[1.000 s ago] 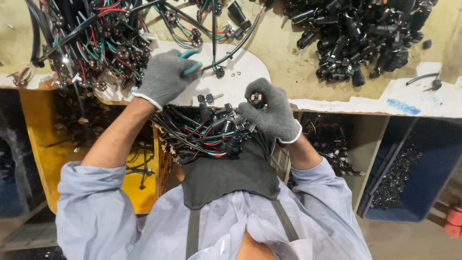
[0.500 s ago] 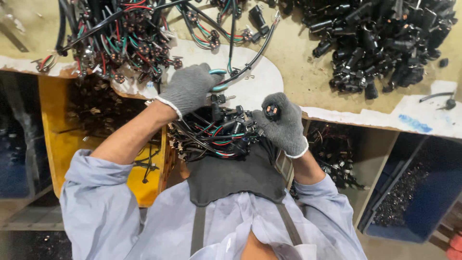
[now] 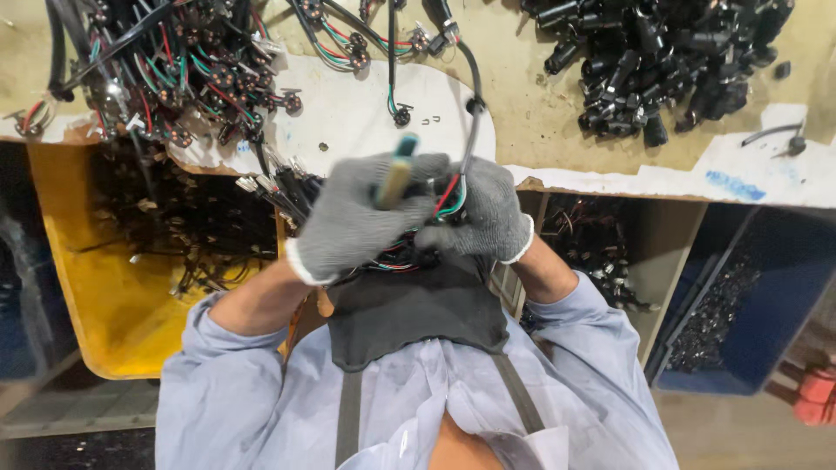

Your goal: The person wears work gloves and uses a pair of pliers-style wire strippers to strip insulation from the ends of red, green and black wires. They repeatedly pick up a wire, grip and pull the stripped end with the tool, and set the processed wire on the workbench among piles of similar wired connectors.

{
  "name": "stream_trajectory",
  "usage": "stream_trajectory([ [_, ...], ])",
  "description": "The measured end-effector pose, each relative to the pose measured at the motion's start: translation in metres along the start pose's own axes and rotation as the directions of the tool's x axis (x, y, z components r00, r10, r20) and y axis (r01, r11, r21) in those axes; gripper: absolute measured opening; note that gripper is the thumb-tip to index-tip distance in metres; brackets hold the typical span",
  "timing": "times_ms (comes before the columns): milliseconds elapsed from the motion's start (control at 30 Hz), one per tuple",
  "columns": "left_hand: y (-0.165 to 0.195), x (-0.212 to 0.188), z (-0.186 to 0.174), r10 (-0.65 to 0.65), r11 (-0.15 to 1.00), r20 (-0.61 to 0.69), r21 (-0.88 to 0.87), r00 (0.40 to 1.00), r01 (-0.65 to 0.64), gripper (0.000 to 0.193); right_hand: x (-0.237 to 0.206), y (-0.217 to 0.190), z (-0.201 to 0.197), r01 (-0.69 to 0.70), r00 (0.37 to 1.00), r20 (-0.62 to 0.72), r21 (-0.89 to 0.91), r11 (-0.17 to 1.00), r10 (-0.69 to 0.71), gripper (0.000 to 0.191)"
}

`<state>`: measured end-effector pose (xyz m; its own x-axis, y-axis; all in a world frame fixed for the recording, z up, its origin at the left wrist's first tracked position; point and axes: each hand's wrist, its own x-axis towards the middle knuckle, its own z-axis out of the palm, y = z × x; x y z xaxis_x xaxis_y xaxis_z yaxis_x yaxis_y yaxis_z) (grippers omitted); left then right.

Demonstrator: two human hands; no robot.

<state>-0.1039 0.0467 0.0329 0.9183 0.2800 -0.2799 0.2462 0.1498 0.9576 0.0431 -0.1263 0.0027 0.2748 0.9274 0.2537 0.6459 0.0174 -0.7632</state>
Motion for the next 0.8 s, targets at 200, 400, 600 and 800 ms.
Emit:
stream_trajectory([
  [200,0.010,-0.001,0.004,0.490,0.814,-0.011,0.364,0.872,-0.453,0.035,0.004,-0.002,0.002,-0.023,1.000,-0.008,0.141,0.990,0.024,0.058],
  [400,0.016,-0.036,-0.011,0.567,0.785,-0.293,-0.092,0.770,-0.612,0.034,0.002,-0.001,0.015,0.094,0.980,0.192,-0.173,0.980,-0.060,0.037],
  [600,-0.011,-0.036,0.028,0.660,0.742,0.591,-0.417,0.463,-0.525,0.036,0.013,-0.019,0.026,0.218,0.797,0.604,-0.299,0.929,0.007,0.029],
  [800,0.051,0.035,0.023,0.555,0.548,0.225,0.625,0.801,-0.555,0.027,0.026,-0.048,0.013,0.470,0.821,0.441,-0.164,0.867,-0.362,0.048],
])
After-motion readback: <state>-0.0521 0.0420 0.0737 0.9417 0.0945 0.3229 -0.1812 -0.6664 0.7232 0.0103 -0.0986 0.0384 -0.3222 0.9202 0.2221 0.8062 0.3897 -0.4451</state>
